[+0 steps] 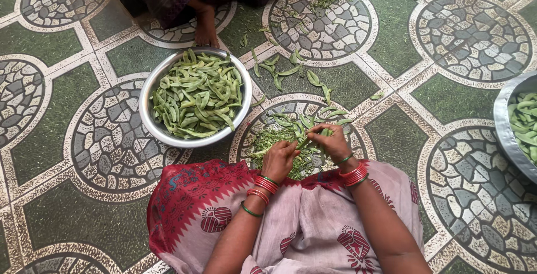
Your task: The person sits on the floor stringing and trimming flat green beans by hand, snapping off the stem ends and pulling the strings, dropping the trimmed beans into a metal bowl and the discarded ends onto the floor beside them.
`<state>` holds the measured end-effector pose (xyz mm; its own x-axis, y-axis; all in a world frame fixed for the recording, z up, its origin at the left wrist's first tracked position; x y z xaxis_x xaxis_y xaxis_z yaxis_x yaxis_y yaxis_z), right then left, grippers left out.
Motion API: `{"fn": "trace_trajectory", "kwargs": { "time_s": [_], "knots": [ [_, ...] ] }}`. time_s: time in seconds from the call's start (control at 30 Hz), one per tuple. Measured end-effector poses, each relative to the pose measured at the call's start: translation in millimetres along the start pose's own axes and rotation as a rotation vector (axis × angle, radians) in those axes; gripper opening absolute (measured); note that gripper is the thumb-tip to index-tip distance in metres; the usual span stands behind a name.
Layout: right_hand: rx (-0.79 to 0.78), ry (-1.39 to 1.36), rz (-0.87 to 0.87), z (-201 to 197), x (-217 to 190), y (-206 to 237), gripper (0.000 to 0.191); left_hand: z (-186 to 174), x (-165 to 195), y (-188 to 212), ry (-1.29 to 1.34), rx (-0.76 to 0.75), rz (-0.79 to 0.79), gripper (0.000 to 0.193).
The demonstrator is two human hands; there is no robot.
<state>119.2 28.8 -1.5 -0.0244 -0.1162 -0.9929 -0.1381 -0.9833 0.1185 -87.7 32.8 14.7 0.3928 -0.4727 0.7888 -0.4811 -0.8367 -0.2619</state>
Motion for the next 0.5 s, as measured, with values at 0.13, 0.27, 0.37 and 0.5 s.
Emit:
{"fn": "trace_trajectory", "kwargs": {
  "time_s": [0.13, 0.27, 0.37, 0.5],
  "knots": [
    [0.044, 0.205, -0.117, 21.0, -18.3, 6.5, 0.01, 5.3, -18.4, 2.1, -0.255, -0.001, -0.013, 0.008],
    [0.277, 1.264, -0.686, 53.7, -45.8, 31.1, 0.024, 9.2, -31.6, 1.3, -0.56, 0.002, 0.042, 0.005],
    [0.167, 1.398, -0.753, 82.4, -38.6, 37.8, 0.023, 8.6, -30.0, 1.1, -0.628, 0.03, 0.13, 0.007],
    [0.116, 1.378, -0.662, 90.5, -31.2, 34.9, 0.019, 5.8, -22.4, 2.2, -0.624, -0.005, 0.17, 0.007]
  ]
}}
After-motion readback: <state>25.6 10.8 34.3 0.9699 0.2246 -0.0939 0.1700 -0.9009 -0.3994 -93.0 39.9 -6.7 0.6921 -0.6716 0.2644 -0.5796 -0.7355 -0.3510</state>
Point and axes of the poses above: each hand's wrist, its own y-axis away from the middle knuckle, its own z-axis out of the palm, x = y × z, the point moved 4 cm from there along -y, towards the middle knuckle, and after that the axes turned 9 degrees about y, right-handed, at the moved point
